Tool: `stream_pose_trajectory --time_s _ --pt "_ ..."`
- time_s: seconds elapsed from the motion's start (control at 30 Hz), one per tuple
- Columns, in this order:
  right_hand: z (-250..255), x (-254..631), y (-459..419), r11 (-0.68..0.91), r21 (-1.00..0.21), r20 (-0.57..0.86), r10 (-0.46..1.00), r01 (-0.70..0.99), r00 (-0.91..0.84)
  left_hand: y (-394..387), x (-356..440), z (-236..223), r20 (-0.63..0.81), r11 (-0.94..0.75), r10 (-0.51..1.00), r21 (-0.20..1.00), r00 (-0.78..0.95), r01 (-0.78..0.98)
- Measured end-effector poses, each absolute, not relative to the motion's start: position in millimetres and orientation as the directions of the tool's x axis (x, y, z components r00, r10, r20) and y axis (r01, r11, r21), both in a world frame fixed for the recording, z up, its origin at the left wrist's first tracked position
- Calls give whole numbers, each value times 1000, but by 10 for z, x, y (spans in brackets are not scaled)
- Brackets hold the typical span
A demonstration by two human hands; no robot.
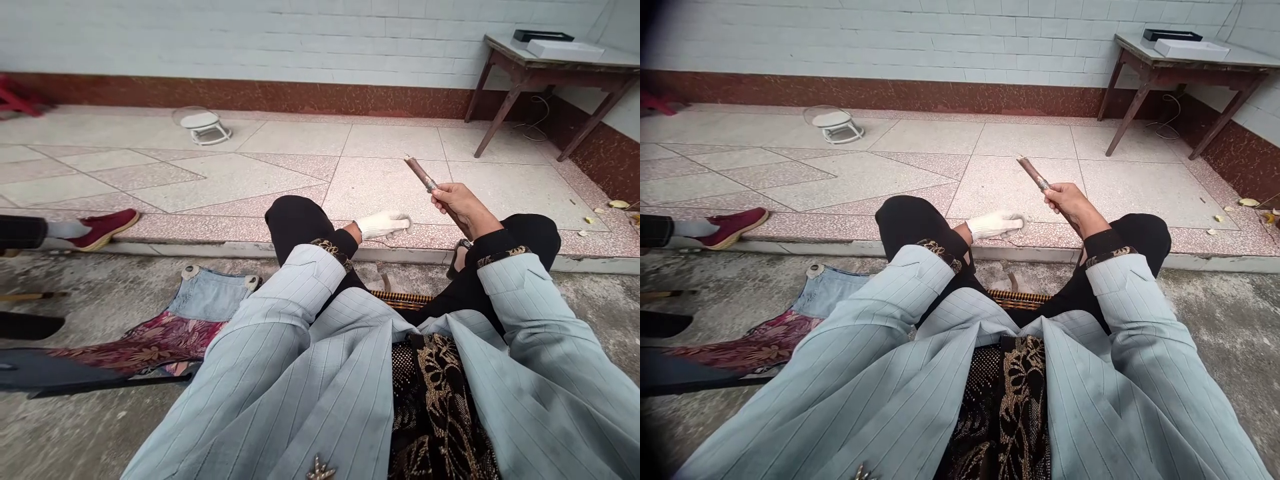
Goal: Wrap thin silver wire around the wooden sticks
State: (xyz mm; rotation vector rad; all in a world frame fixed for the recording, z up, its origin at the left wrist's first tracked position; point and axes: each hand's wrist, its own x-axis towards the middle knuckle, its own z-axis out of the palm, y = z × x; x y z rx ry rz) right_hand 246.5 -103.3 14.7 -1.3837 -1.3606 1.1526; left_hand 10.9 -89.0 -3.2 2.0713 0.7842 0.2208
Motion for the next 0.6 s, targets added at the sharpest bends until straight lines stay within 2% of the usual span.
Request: stream_pose_trajectory --time_s 0.1,0.2,0.3,0.37,0.43,0.5,0.57,0.6 --pt "57 2419 -962 -112 -860 -94 994 498 61 -915 112 -3 -138 -416 572 801 809 430" --pt "-16 2372 -937 -64 -544 -69 997 837 32 -920 113 19 -133 -456 552 779 823 431" --pt "-78 2323 -933 69 -251 -106 990 966 -98 -910 94 31 -135 -473 581 746 803 468" --pt "-105 2302 -942 149 -185 -260 946 971 -195 -892 59 34 -140 -468 609 731 781 496" --pt "-111 2299 -966 225 -262 -462 825 938 -327 -864 15 28 -152 -464 618 722 772 514" --pt "-88 2315 -1008 259 -456 -593 626 852 -507 -828 -21 10 -172 -458 617 714 768 529" --pt "-31 2350 -1062 229 -661 -576 456 714 -679 -791 -42 -19 -183 -448 632 707 753 548" --pt "7 2374 -1091 201 -739 -528 421 643 -738 -774 -47 -37 -182 -442 645 704 742 556"
